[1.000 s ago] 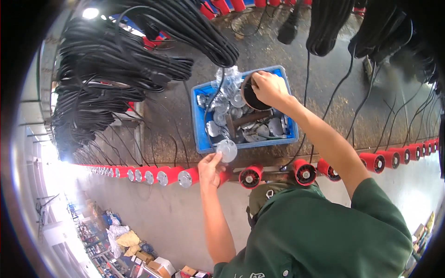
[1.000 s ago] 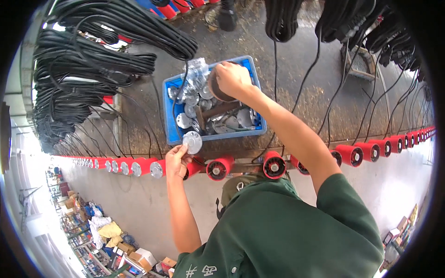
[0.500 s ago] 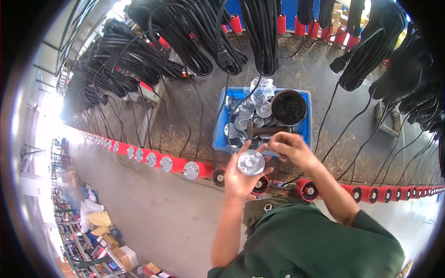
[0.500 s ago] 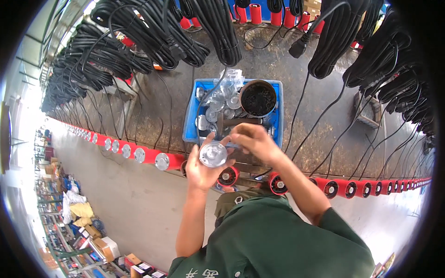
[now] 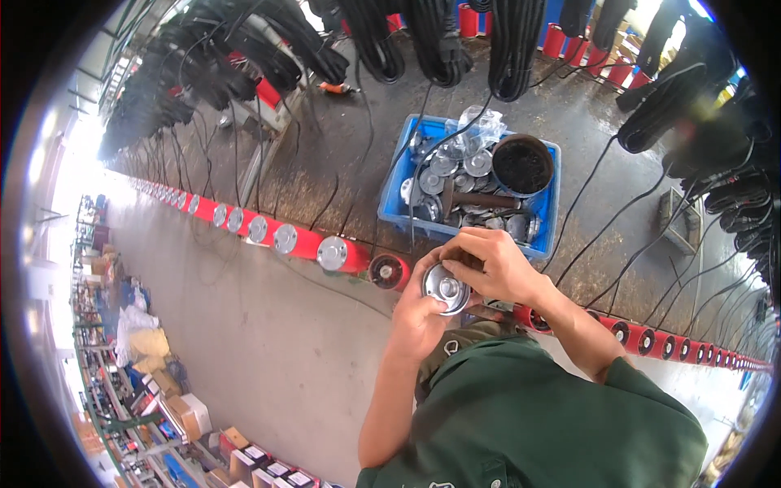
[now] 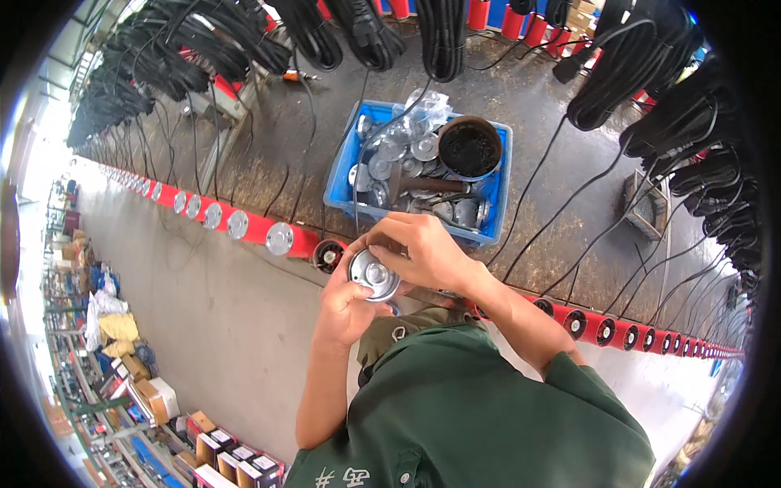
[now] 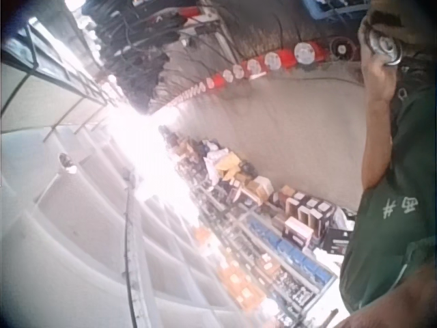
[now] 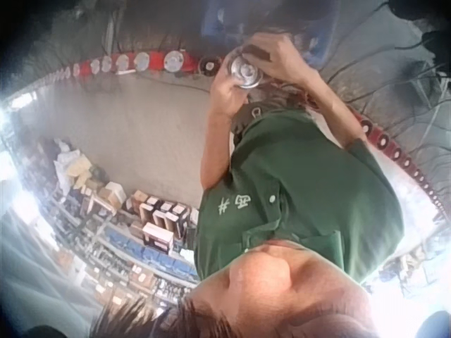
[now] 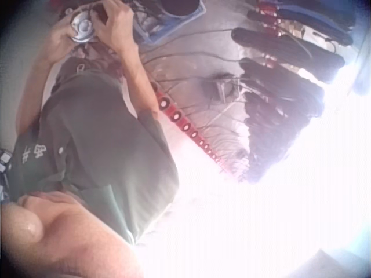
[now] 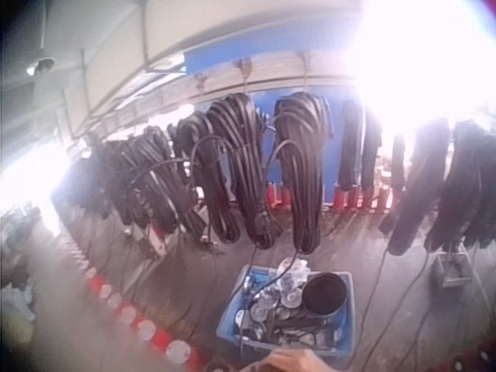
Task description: The person attaches metal plates to red cylindrical housings using a hammer and inserts small components into the housings with a manual screwdriver.
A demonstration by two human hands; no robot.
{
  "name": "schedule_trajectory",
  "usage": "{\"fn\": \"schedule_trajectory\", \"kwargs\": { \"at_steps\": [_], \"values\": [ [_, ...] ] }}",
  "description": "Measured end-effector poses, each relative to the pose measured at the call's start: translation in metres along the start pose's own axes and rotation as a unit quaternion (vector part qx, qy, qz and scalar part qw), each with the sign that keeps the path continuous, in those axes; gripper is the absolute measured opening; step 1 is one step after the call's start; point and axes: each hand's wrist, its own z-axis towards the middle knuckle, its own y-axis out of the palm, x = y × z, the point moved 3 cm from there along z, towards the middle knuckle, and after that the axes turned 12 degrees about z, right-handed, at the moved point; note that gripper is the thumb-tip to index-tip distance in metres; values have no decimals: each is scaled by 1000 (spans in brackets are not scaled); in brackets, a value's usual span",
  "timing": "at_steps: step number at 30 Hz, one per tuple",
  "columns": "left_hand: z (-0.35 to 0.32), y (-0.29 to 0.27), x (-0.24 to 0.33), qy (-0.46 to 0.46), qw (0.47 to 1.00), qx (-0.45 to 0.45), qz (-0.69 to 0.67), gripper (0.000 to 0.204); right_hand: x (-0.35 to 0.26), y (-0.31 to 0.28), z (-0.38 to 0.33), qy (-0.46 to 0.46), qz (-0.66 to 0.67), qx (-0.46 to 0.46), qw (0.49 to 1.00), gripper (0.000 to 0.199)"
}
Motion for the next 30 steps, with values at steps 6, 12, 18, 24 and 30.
{"fn": "schedule_trajectory", "kwargs": {
  "at_steps": [6,12,18,24,30],
  "values": [
    [-19,-12,9,74,992,99,2,92,-1,24,14,20,36,-19,999,18],
    [-24,-25,18,132,982,128,43,98,18,39,13,54,55,13,997,21],
    [7,-34,15,202,966,144,-79,98,38,50,-11,216,232,100,943,23],
    [48,-26,-8,170,968,137,-127,90,41,47,-27,279,485,137,817,21],
    [71,-26,-3,124,976,79,-161,84,84,-54,1,237,140,80,958,17]
  ]
}}
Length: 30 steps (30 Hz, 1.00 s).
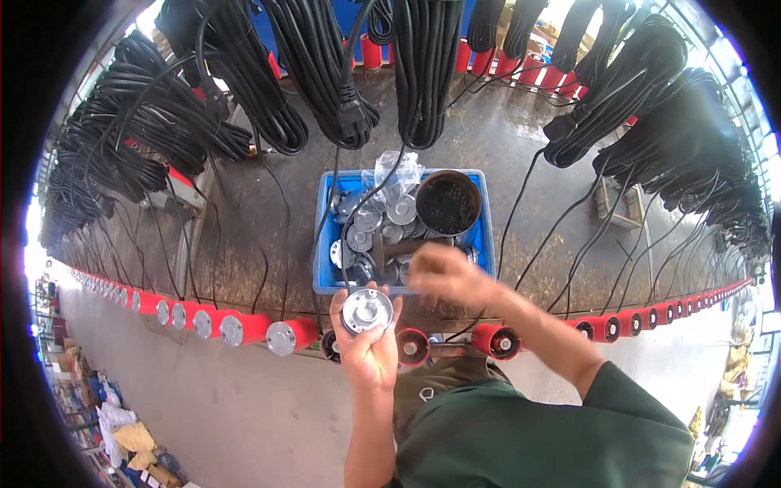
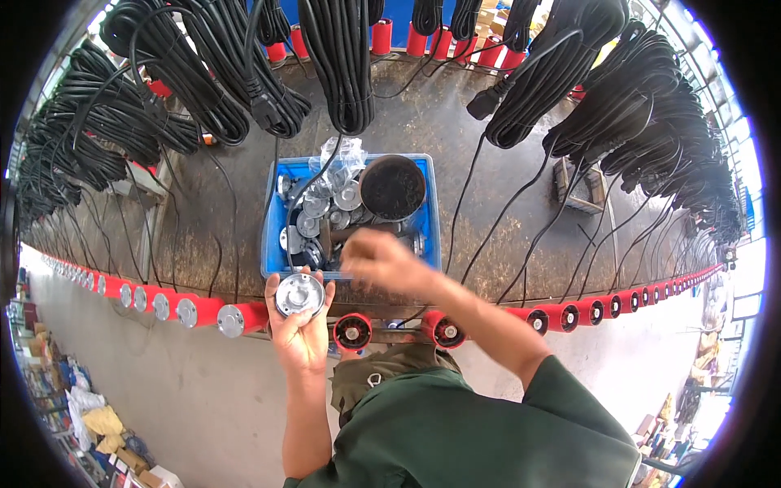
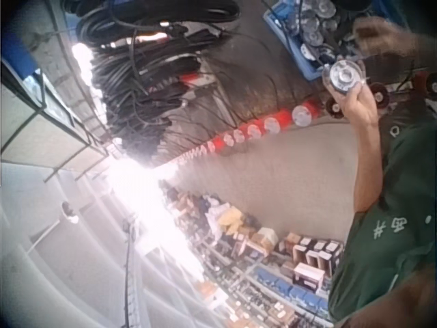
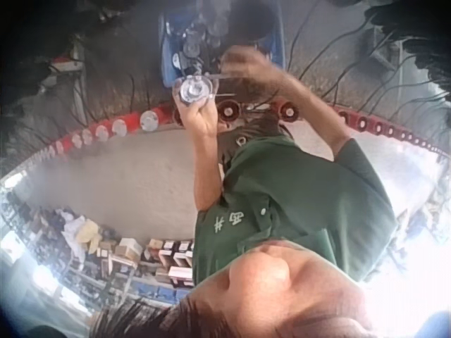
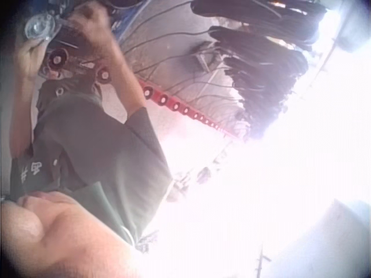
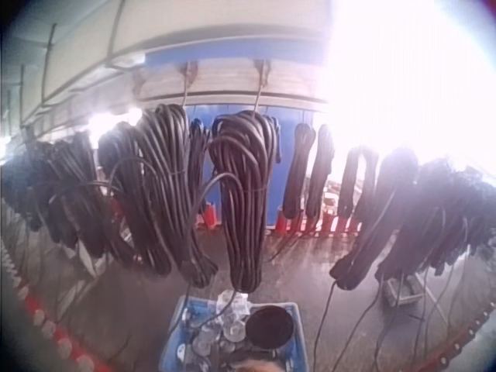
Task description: The person attaches metal plates to red cylindrical housings using a hammer and inserts small components into the housings with a manual screwdriver.
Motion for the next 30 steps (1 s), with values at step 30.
{"fn": "schedule_trajectory", "kwargs": {
  "at_steps": [30],
  "values": [
    [-102,-163,67,-46,985,154,-71,62,6,66,23,34,-43,85,995,7]
  ]
}}
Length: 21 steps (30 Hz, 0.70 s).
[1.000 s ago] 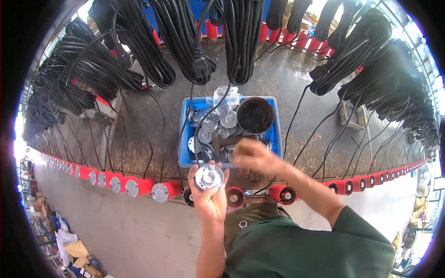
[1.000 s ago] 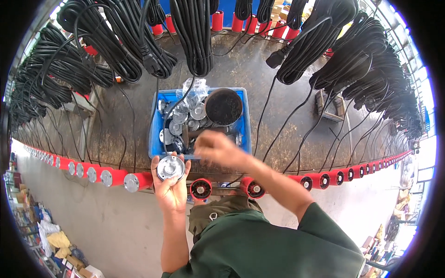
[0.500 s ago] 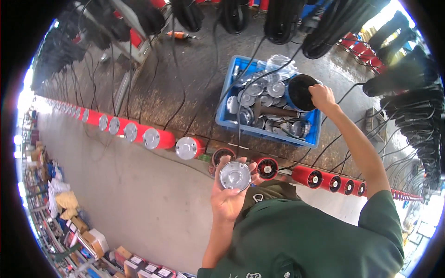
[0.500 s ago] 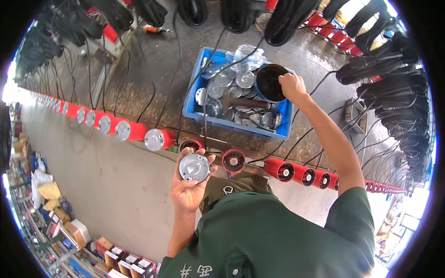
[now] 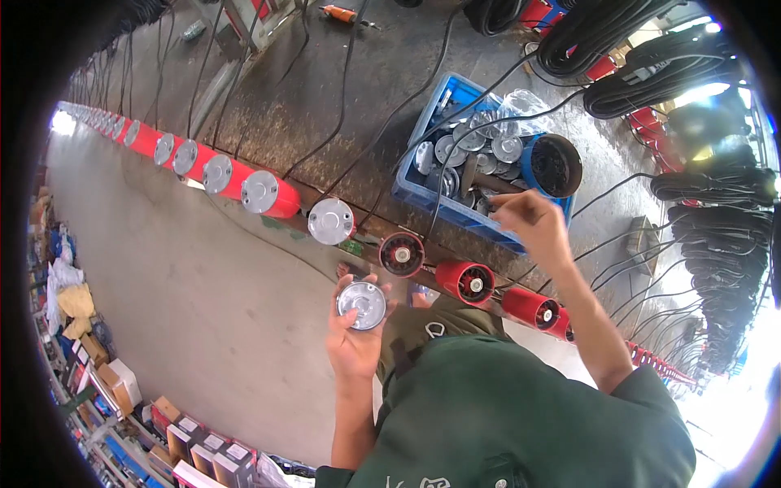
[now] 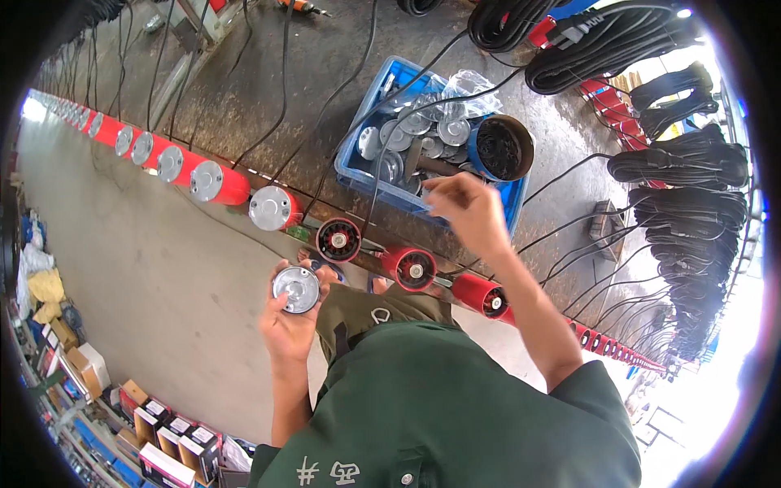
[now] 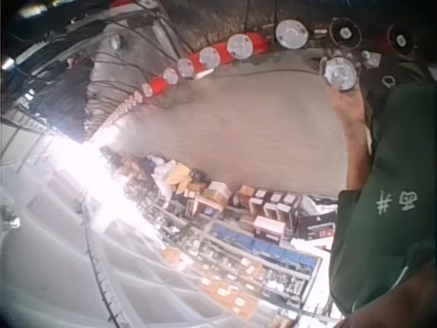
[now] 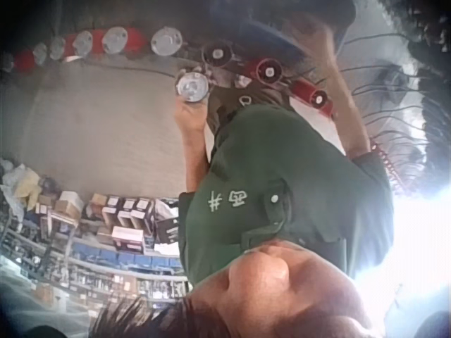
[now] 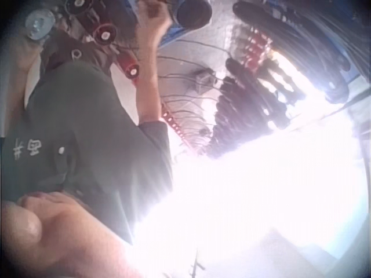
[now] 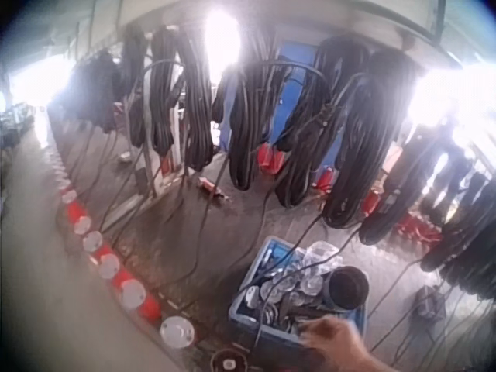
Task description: The person attaches metal plates to red cylindrical housings using a hammer and inserts small components into the housings with a manual screwdriver.
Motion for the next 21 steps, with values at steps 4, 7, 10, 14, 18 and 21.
{"fn": "schedule_trajectory", "kwargs": {
  "at_steps": [4,7,10,14,18,21],
  "values": [
    [-5,-2,1,-1,1000,22,10,62,16,76,-11,-28,-22,-131,991,8],
    [-10,0,-2,-3,999,32,13,61,18,110,-10,-334,-235,-198,891,24],
    [-16,1,-8,-18,999,44,3,56,32,122,-3,-356,-266,-213,870,33],
    [-23,1,-15,-22,998,58,13,57,47,125,2,-351,-264,-237,867,37],
    [-28,3,-19,-22,997,66,17,53,54,125,4,-357,-257,-253,862,37],
    [-27,4,-21,-20,997,68,16,53,55,125,6,-348,-257,-262,862,36]
  ]
}}
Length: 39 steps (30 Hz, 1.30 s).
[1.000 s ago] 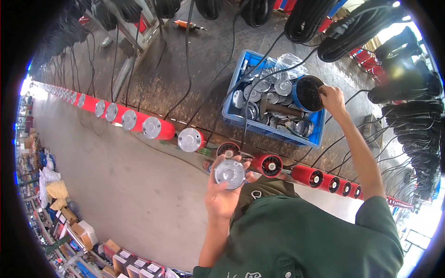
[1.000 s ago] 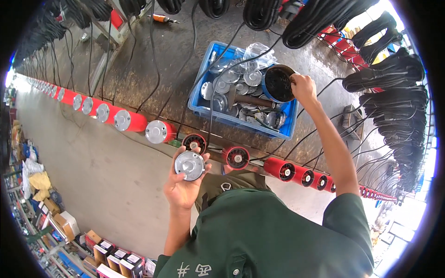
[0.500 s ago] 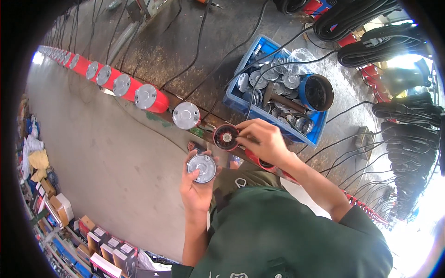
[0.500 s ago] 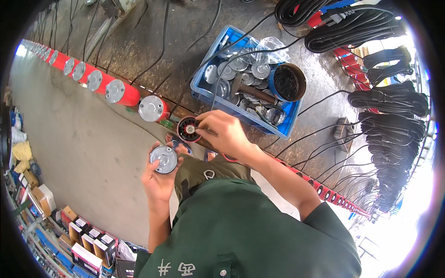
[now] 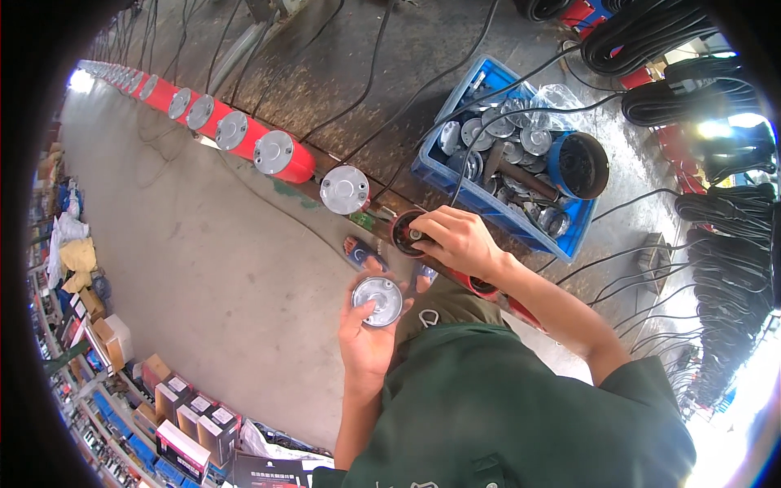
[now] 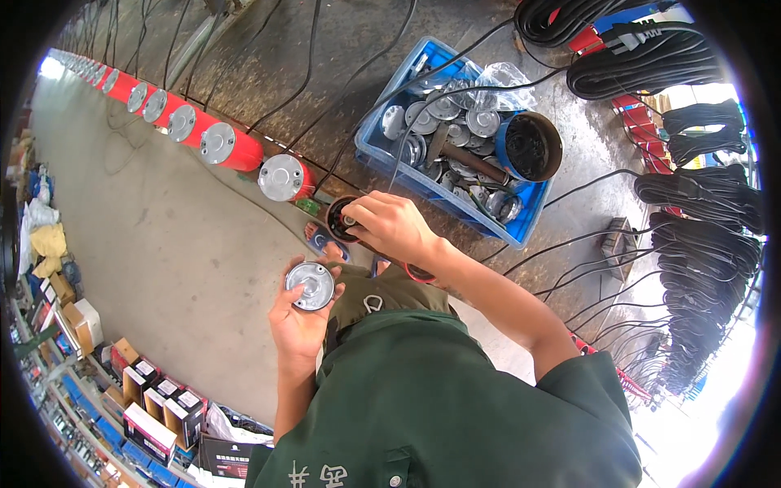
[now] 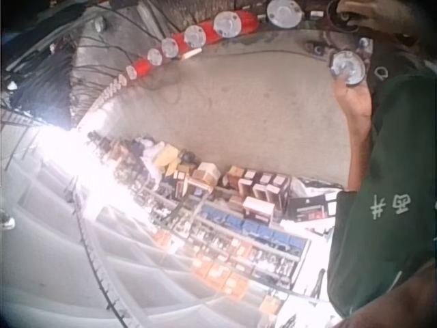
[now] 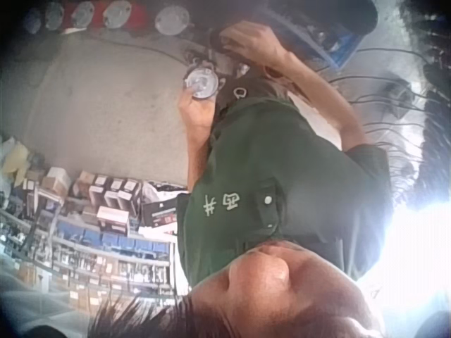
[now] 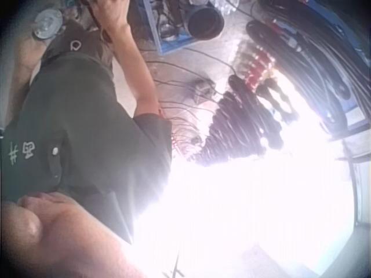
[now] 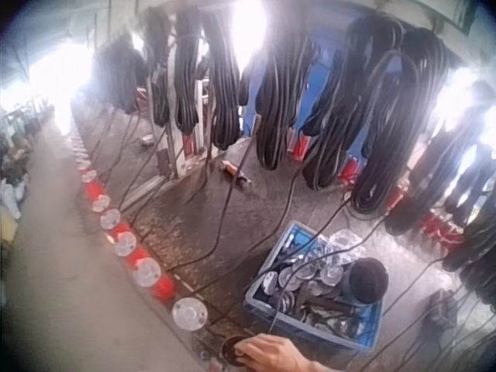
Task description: The person attaches metal plates to red cylindrical housings using a hammer and inserts small components into the housings with a manual screwdriver.
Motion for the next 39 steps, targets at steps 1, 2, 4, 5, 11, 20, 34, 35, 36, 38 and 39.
{"fn": "schedule_trajectory", "kwargs": {
  "at_steps": [1,2,4,5,11,20,34,35,36,38,39],
  "values": [
    [1,0,-1,1,1000,0,-1,52,0,0,0,0,3,-4,1000,36],
    [1,0,-1,-1,1000,0,-1,53,1,-1,0,0,7,-8,1000,36],
    [4,1,-2,-4,1000,1,1,54,1,-2,0,-4,9,-10,1000,36],
    [5,1,-3,-2,1000,-2,0,53,2,-3,0,-1,10,-15,1000,36],
    [16,9,0,3,1000,-4,9,43,2,-4,4,13,0,-55,998,41],
    [32,35,16,47,997,-46,27,40,-46,-39,1,-4,26,57,998,41],
    [5,41,-16,-194,977,-86,19,59,-72,-62,-30,-42,89,-27,995,42],
    [6,41,-17,-202,974,-105,17,58,-69,-64,-30,-24,103,-38,994,46],
    [6,41,-17,-209,970,-121,22,58,-70,-66,-30,-29,112,-47,992,47],
    [8,40,-23,-212,976,-40,7,54,-70,-70,-30,-18,138,-76,987,47],
    [8,39,-26,-209,978,-9,-1,52,-72,-71,-31,-20,131,-87,987,49]
  ]
}}
